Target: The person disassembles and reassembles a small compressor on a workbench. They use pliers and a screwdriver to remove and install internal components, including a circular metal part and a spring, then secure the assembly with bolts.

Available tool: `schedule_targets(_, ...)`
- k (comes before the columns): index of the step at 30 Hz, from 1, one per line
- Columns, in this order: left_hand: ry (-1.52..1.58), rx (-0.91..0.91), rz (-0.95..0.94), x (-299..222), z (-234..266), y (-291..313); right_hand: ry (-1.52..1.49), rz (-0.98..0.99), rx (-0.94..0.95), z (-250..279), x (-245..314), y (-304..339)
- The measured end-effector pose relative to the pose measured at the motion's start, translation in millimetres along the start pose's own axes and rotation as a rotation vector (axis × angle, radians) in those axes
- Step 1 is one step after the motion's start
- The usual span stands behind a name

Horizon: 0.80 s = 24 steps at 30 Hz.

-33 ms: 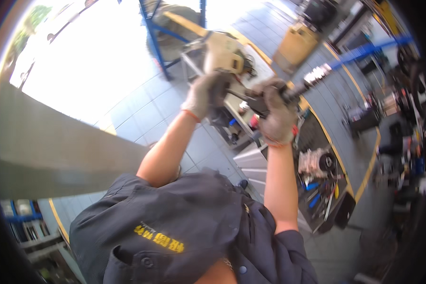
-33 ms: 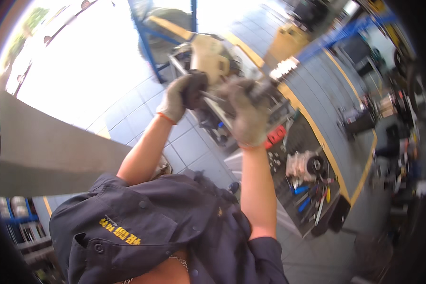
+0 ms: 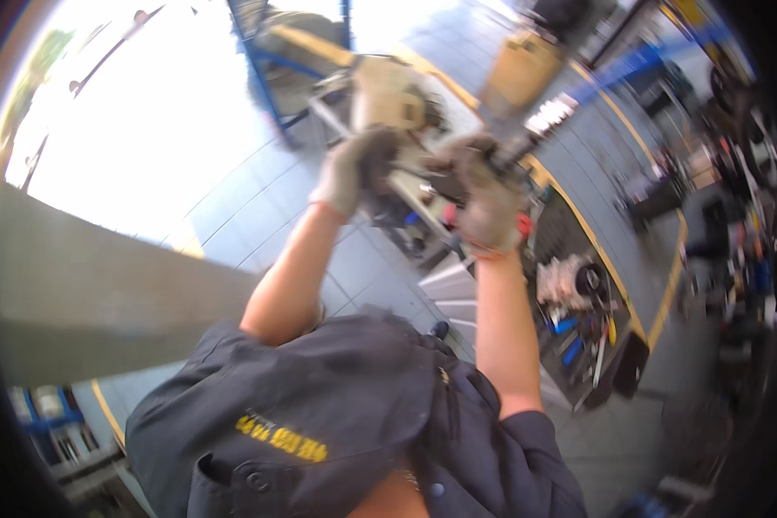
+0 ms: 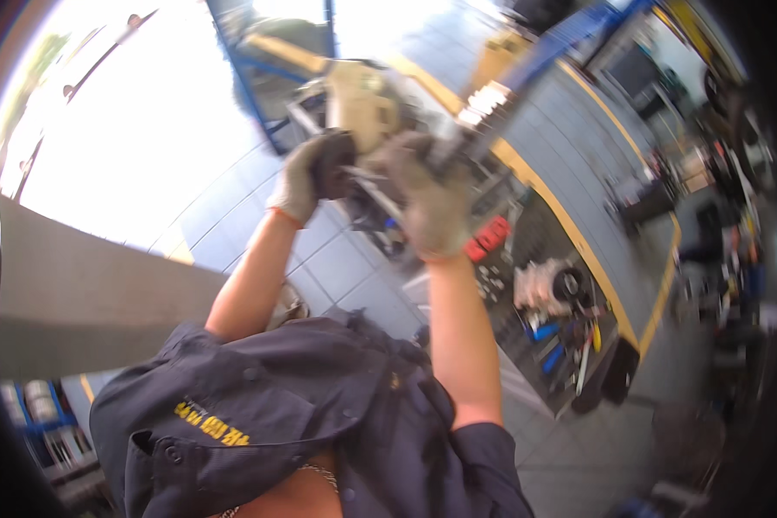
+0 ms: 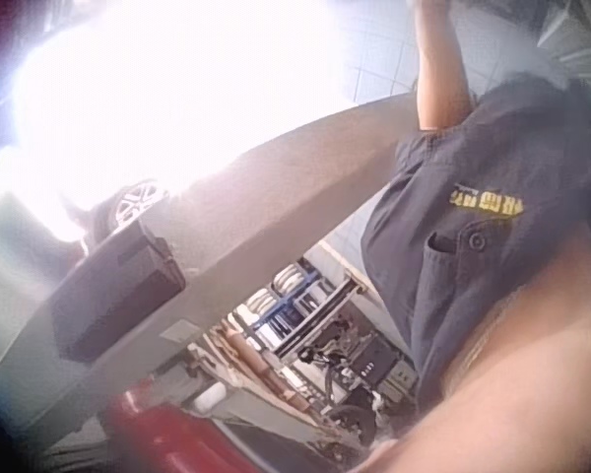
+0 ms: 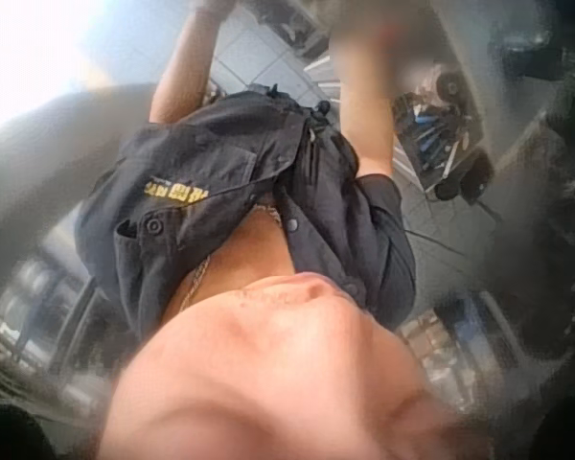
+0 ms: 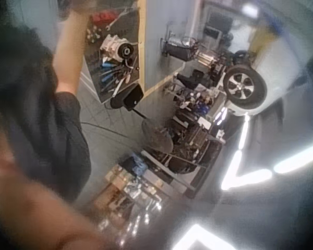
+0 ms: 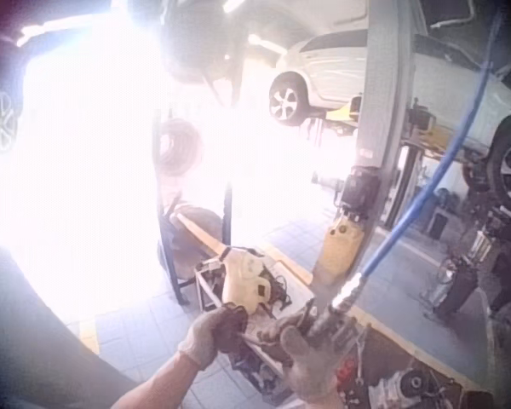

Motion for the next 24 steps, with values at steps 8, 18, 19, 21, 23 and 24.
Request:
schedule_targets(8, -0.604, 0.088, -0.215, 93, 102, -66, 0.503, -0.093, -0.105, 29, 49, -21)
schedule_targets(18, 0.267, -0.251, 0.753, 256, 256, 50, 1.004, 0.185, -0.281, 146, 167, -82)
schedule_targets(19, 0.251, -0.336, 0.809, 263, 260, 65, 0.998, 0.188, -0.267, 162, 181, -89)
schedule_targets(21, 0.249, -0.303, 0.846, 265, 258, 69, 1.069, 0.126, -0.241, 196, 199, -119)
schedule_targets(23, 0.240, -0.199, 0.812, 255, 254, 70, 0.949, 0.005, -0.396, 238, 219, -141)
schedule_targets(24, 0.233, -0.311, 0.822, 250, 250, 66, 0.912, 0.046, -0.352, 255, 225, -149)
Point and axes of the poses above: each hand's wrist, its own y-axis away from the middle knuckle, its own z-axis out of the back of the hand, x = y × z, the point moved 3 cm from there along -y, towards the middle knuckle, and after that the axes turned 14 degrees about z, right-handed, at the moved point
